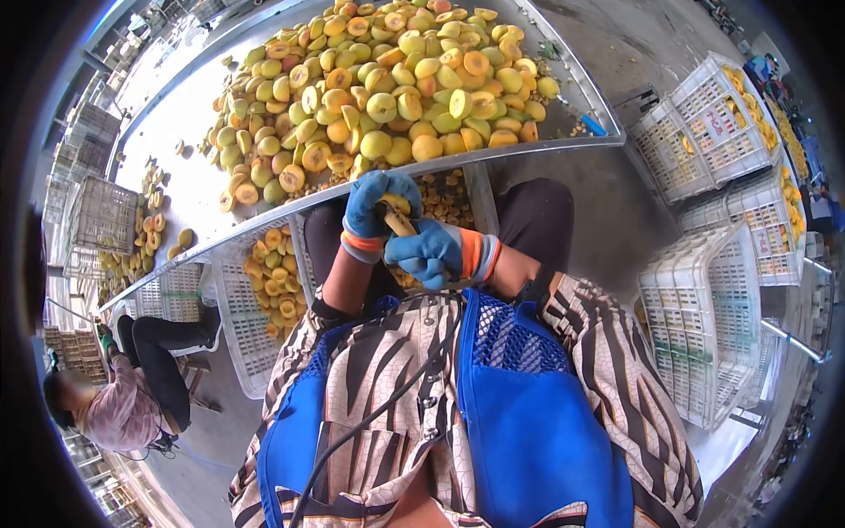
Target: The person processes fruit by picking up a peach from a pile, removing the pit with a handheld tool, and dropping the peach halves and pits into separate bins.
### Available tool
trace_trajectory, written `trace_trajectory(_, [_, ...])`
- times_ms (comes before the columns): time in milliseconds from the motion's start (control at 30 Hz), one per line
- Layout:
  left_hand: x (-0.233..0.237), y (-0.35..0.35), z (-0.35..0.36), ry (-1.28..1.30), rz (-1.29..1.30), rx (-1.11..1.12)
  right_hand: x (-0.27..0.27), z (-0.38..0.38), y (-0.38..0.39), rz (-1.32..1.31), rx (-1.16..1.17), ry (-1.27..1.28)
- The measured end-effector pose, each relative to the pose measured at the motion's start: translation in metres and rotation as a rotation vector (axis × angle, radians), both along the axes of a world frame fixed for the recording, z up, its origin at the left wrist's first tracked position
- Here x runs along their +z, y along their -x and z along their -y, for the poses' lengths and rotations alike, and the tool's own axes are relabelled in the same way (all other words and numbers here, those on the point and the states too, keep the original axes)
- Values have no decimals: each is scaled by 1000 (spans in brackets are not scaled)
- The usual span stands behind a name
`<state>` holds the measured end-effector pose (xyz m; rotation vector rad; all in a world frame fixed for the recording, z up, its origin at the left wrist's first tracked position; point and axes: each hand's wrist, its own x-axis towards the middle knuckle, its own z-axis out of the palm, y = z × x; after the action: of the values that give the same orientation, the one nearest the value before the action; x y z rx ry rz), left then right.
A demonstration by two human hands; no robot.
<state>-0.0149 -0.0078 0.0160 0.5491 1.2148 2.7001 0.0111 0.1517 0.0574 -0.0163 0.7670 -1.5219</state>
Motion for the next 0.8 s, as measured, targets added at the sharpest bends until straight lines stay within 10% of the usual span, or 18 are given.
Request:
trace_trajectory(67, [-7,1,0,-89,36,-50,6,8,-4,-650,-19,-310])
trace_trajectory(267, [-19,4,3,-89,21,-87,-10,16,-4,-826,-61,-442])
trace_trajectory(367, [-22,6,-7,-181,94,49,-65,18,-1,-1498,-286,-586])
trace_trajectory(467, [-23,4,-13,-212,234,163,-85,18,0,-1609,-436,-524])
trace_trajectory(500, [-26,4,-12,-208,235,158,-68,17,0,-1606,-442,-526])
trace_trajectory(567, [-30,2,-5,-151,197,-14,-17,14,-2,-727,-87,-459])
trace_trajectory(667, [-27,2,-2,-56,90,-124,-21,-1,-3,-384,-64,-145])
trace_trajectory(800, [-26,3,-16,-274,148,-77,-21,4,-6,-519,-159,-297])
